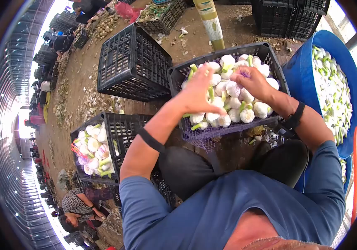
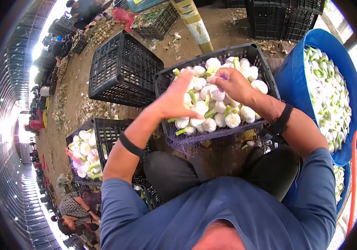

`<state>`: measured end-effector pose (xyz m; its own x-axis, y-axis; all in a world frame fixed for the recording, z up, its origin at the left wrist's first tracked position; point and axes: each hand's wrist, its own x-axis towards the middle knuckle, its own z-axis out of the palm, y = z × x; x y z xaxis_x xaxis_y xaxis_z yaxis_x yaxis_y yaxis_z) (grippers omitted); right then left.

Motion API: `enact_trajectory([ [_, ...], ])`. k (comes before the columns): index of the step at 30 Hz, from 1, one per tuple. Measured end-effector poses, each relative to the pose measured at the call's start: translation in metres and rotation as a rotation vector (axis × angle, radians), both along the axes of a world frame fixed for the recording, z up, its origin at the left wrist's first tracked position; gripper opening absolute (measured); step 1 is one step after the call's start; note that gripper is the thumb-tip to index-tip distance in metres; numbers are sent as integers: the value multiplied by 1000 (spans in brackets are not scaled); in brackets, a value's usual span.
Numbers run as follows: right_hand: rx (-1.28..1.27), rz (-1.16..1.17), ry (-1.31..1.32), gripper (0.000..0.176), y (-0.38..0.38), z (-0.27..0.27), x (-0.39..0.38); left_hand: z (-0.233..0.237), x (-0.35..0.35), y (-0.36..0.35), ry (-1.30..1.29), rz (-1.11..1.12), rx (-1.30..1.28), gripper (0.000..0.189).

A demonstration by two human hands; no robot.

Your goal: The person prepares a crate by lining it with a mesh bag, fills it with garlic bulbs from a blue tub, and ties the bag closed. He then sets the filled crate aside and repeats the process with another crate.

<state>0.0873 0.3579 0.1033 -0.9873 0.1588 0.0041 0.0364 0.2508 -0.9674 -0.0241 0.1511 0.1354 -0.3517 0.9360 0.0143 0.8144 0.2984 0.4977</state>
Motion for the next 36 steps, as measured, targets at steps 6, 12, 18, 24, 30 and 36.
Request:
enact_trajectory([
  [6, -26, -37, -21, 22, -11, 4, -11, -46, 28, 54, 158, 176, 277, 133],
  [12, 521, 5, -21, 18, -10, 13, -18, -72, 23, 75, 233, 216, 379, 81],
  [18, 529, -8, -25, 21, 12, 7, -32, -30, 8, 74, -128, 147, 49, 53],
  [24, 391, 63, -96, 22, 39, 6, -27, 12, -38, 1, -106, 9, 302, 69],
  [30, 242, 42, -99, 19, 37, -11, -30, 45, 42, -56, -78, -7, -253, 100],
  [36, 228, 49, -107, 23, 36, -6, -22, -6, 16, -46, 152, -141, 192, 17],
])
